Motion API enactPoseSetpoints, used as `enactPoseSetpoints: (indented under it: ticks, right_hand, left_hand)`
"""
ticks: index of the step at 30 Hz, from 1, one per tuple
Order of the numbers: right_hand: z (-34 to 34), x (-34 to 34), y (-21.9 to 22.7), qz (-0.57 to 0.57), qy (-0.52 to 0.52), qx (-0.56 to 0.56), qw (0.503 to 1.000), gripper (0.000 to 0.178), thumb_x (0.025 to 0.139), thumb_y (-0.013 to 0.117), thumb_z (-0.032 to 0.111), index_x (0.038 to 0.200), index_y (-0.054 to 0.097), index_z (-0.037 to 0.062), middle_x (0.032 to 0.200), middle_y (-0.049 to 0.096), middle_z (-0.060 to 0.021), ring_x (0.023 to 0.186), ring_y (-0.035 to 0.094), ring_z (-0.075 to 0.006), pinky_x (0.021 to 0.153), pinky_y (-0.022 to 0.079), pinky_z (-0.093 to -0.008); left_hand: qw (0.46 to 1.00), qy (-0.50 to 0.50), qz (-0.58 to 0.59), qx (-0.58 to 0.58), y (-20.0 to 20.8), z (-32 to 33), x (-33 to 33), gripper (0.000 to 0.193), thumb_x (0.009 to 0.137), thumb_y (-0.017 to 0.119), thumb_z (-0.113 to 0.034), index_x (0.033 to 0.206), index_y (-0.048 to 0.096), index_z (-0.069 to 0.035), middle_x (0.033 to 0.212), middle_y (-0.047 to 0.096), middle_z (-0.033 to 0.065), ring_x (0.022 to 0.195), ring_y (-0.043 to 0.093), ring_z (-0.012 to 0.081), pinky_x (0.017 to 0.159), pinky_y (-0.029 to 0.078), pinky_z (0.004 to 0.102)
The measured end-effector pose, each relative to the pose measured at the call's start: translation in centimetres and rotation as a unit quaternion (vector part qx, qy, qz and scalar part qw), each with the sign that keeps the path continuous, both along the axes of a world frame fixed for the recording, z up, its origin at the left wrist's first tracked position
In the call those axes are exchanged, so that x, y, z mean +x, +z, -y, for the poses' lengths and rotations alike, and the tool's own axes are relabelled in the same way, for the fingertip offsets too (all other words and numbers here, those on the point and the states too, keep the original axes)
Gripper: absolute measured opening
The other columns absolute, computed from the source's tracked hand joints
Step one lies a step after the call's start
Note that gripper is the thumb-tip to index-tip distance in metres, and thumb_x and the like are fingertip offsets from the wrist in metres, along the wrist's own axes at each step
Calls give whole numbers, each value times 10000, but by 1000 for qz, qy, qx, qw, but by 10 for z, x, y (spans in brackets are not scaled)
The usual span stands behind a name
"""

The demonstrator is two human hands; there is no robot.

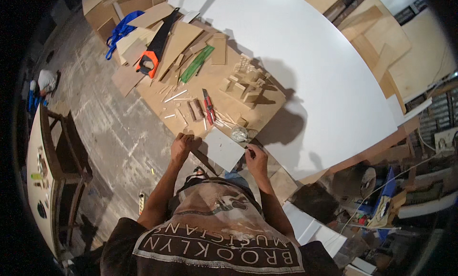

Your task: The person assembles a small wooden model by hand, inserting small wooden pieces into pre-cut slots and applying glue using a small applicator.

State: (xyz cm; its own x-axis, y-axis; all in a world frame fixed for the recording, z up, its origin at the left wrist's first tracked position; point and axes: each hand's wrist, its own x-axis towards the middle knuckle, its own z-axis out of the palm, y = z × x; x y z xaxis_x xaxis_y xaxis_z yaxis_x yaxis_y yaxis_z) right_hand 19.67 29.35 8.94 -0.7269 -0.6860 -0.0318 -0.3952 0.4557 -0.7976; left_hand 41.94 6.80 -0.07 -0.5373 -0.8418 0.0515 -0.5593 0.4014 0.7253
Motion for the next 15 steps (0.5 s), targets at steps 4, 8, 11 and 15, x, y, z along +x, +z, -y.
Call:
enactPoseSetpoints:
  ticks: [4, 8, 11, 15]
  right_hand:
    - [25, -11, -18, -132, 83, 43, 987, 317, 852, 687, 81, 1155, 645, -4, 960, 630, -183, 804, 648, -326, 721, 531, -404]
    - [31, -23, -34, -196, 86, 58, 975, 289, 864, 679, 105, 1126, 646, -14, 981, 622, -206, 879, 643, -371, 770, 531, -431]
    - [36, -24, -45, -181, 100, 80, 975, 260, 875, 663, 133, 1087, 641, -15, 1011, 613, -222, 939, 628, -409, 806, 524, -466]
    - [40, -20, -39, -186, 59, 108, 975, 231, 879, 648, 137, 1067, 627, 5, 1074, 584, -208, 970, 623, -410, 821, 525, -480]
  left_hand:
    - [996, 63, -68, 1, -11, 3, 12, 178, 844, 616, -100, 953, 710, 5, 867, 680, 197, 785, 679, 336, 713, 528, 397]
    - [985, 81, -131, 80, 5, -5, 2, 180, 887, 648, -124, 932, 691, 45, 736, 680, 130, 648, 648, 200, 637, 517, 326]
    - [939, 123, -176, 267, 10, -13, 8, 172, 879, 665, -131, 918, 697, 34, 729, 663, 70, 612, 602, 134, 579, 485, 271]
    - [899, 117, -222, 358, 21, -21, 2, 105, 872, 677, -108, 874, 681, -3, 743, 647, 32, 636, 591, 102, 557, 472, 244]
